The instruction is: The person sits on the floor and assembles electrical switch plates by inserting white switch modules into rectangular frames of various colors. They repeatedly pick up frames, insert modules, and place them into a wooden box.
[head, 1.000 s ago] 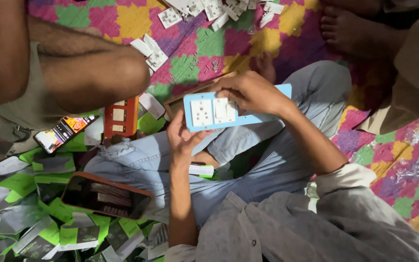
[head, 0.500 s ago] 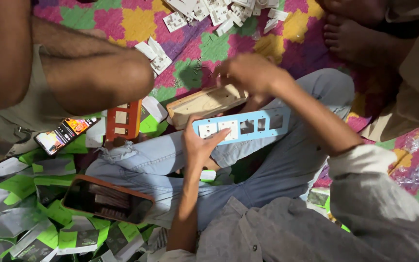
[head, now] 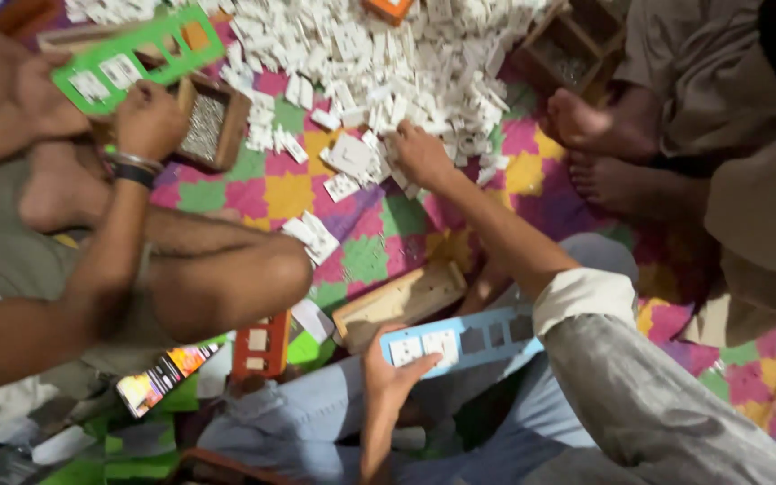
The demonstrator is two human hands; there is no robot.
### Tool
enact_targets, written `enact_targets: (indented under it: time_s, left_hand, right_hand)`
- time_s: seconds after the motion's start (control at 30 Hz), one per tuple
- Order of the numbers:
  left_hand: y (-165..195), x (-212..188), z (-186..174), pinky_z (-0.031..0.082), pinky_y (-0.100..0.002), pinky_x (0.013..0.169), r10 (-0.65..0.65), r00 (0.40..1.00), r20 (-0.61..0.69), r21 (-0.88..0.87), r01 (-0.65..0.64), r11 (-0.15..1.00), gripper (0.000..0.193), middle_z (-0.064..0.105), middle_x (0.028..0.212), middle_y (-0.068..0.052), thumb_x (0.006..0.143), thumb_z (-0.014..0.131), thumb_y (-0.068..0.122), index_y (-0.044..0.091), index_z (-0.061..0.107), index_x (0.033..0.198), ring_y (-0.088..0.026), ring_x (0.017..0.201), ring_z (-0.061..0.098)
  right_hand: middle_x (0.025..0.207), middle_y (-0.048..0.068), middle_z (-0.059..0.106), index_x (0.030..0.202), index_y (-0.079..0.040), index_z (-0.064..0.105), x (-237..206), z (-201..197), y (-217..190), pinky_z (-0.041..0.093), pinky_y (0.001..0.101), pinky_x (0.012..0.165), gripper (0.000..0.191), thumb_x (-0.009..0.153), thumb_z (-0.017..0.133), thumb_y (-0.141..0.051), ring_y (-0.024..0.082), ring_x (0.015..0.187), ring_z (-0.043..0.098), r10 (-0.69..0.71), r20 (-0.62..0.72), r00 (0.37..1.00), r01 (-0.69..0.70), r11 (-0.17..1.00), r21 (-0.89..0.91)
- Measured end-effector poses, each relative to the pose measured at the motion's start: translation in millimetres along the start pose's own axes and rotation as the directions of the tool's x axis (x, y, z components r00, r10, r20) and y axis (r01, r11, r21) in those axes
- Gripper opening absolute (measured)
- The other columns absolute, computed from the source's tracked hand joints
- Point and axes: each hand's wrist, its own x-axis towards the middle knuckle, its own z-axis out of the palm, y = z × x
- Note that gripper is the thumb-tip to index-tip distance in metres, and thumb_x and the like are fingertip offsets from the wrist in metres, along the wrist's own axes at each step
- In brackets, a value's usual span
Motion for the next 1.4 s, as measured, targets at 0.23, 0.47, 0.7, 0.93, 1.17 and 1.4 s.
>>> enact_targets:
  time_s: [0.23,0.47,0.7,0.93,1.17,1.4]
  left_hand:
    - [20.0,6.5,1.6,0.060,-0.029,0.067,-0.124,0.991,0.057,-0.164,0.132,0.978,0.043,0.077,0.088,-0.011,0.066,0.090,-0.003,-0.001,0.064,0.101,-0.016,0.077,0.073]
    - [23.5,5.2,1.1,0.061,-0.032,0.072,-0.152,0.988,-0.041,-0.236,0.138,0.962,0.044,0.079,0.092,-0.014,0.067,0.087,-0.007,-0.004,0.067,0.106,-0.019,0.080,0.076]
    - [19.7,-4.3,5.9,0.060,-0.033,0.076,-0.051,0.993,-0.102,-0.282,0.021,0.959,0.039,0.078,0.100,-0.012,0.072,0.084,-0.006,-0.006,0.072,0.109,-0.019,0.085,0.074]
    - [25.4,-15.0,8.7,0.060,-0.030,0.079,-0.025,0.998,-0.058,-0.370,0.001,0.929,0.034,0.076,0.104,-0.012,0.079,0.080,-0.009,-0.007,0.072,0.112,-0.017,0.088,0.073]
    - [31.4,-19.4,13.5,0.059,-0.028,0.079,-0.007,0.992,-0.125,-0.364,-0.039,0.931,0.036,0.075,0.103,-0.009,0.079,0.081,-0.010,-0.003,0.069,0.113,-0.014,0.088,0.072]
    - [27.9,-21.6,12.8,0.059,-0.028,0.079,0.011,0.983,-0.181,-0.336,-0.073,0.939,0.036,0.075,0.102,-0.008,0.079,0.082,-0.011,-0.001,0.069,0.111,-0.013,0.088,0.071]
  right_hand:
    - [0.121,0.025,0.053,0.114,-0.001,0.062,9.6,-12.7,-2.0,0.053,0.0490,0.091,0.044,0.072,0.075,-0.007,0.044,0.112,0.057,0.053,-0.090,0.995,-0.063,0.992,-0.107]
    - [0.117,0.020,0.053,0.107,-0.008,0.066,-9.6,-45.4,-2.0,0.055,0.0473,0.084,0.043,0.068,0.083,-0.009,0.041,0.099,0.063,0.143,-0.175,0.974,-0.103,0.970,0.222]
    - [0.107,0.009,0.065,0.098,-0.005,0.065,-75.9,-105.7,-49.8,0.061,0.0310,0.072,0.039,0.076,0.096,-0.011,0.023,0.093,0.069,0.134,-0.391,0.911,0.149,0.775,0.614]
    - [0.126,0.013,0.065,0.111,0.002,0.074,-216.6,-149.2,-120.1,0.063,0.0314,0.084,0.026,0.088,0.085,0.002,0.020,0.111,0.070,-0.062,-0.506,0.861,0.281,0.886,0.369]
    - [0.130,0.012,0.055,0.112,-0.001,0.063,-270.9,-116.6,-149.5,0.064,0.0345,0.093,0.029,0.093,0.085,0.003,0.018,0.122,0.068,0.160,-0.492,0.856,0.288,0.642,0.710]
    - [0.109,0.010,0.062,0.087,-0.003,0.067,-298.7,-91.3,-150.9,0.057,0.0355,0.080,0.033,0.075,0.098,-0.005,0.021,0.103,0.068,0.145,-0.545,0.826,0.089,0.921,0.379]
